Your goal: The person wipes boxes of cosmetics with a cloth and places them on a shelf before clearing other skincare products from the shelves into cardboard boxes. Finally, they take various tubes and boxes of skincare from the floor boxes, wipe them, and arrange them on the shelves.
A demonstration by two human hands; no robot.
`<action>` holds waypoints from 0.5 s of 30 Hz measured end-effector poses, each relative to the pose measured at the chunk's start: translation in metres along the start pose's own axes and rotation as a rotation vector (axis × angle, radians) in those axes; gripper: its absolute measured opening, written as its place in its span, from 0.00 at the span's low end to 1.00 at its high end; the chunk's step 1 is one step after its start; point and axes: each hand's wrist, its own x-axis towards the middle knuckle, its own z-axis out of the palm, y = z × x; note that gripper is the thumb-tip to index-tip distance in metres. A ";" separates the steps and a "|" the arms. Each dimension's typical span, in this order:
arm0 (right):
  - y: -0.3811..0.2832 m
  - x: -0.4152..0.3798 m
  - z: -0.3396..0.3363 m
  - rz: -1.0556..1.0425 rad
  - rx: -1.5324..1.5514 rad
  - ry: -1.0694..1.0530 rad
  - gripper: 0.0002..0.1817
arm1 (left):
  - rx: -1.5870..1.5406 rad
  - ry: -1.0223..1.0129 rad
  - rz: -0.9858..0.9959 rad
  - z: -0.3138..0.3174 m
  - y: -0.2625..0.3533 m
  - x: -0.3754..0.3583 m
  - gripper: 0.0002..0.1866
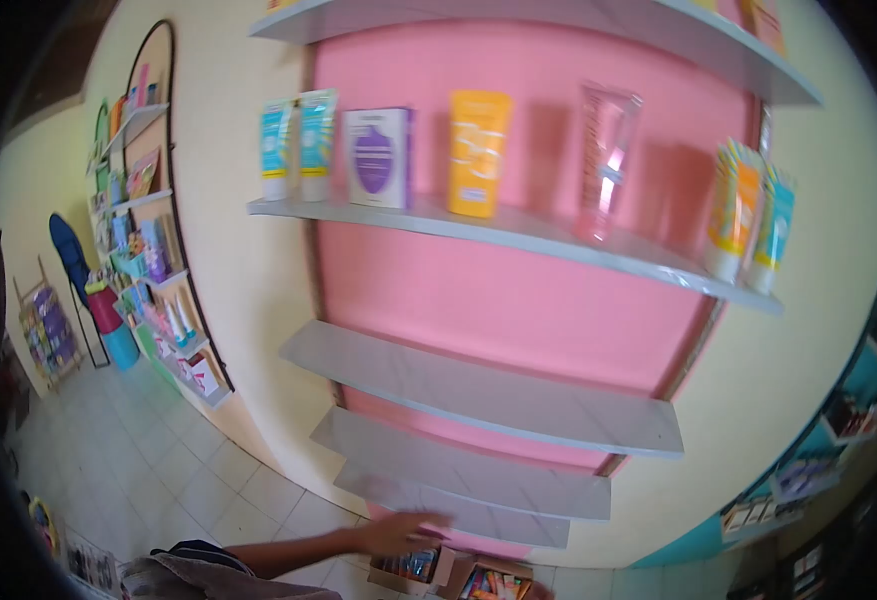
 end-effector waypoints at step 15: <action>-0.537 0.061 0.111 -1.680 -0.168 0.350 0.24 | 0.104 1.317 0.235 -0.408 0.111 0.021 0.34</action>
